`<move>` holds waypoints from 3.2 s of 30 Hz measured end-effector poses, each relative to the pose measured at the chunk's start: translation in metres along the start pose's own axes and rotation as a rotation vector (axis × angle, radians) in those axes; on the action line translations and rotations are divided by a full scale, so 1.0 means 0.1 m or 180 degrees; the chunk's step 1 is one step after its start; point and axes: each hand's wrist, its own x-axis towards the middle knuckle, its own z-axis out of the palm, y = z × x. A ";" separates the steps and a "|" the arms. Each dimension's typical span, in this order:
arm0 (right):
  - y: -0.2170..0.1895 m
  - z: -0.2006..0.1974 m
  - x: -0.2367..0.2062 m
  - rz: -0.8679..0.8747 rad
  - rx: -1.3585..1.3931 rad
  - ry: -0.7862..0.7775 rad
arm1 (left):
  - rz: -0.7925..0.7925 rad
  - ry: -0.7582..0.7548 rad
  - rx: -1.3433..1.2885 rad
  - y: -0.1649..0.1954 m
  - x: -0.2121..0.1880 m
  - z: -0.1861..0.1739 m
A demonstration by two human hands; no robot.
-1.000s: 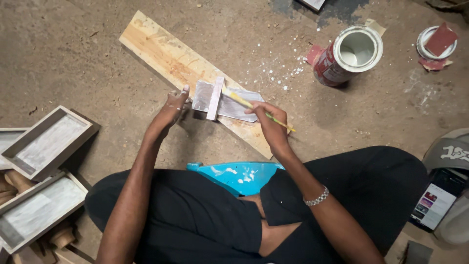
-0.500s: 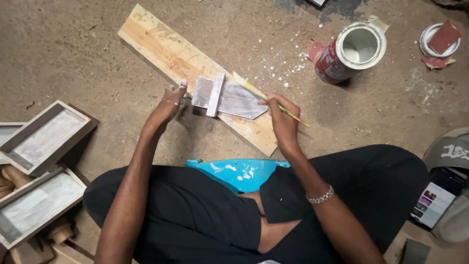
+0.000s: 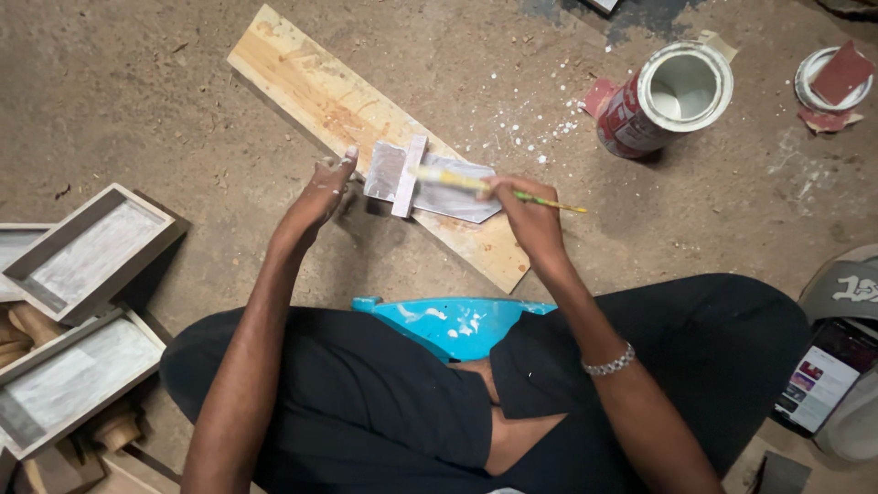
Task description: The person sits on the workshop floor and paints small shaped wooden cutouts white using a brush, dipping the brush into an open paint can. They paint one piece at a time, flip and reposition pieces to coat other sides, and set finished pieces aside with other painted pieces.
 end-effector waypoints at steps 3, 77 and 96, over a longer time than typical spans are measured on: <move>-0.04 0.09 0.05 -0.0221 0.0042 0.0442 | -0.0134 -0.0003 0.0052 0.00 -0.01 -0.01; -0.23 0.50 -1.03 0.0231 -0.0720 0.0490 | -0.0244 0.0162 0.0292 -0.10 0.09 -0.04; -0.22 0.19 -0.66 -0.0137 -0.0713 0.1219 | -0.0401 0.0220 0.0190 -0.09 0.09 -0.12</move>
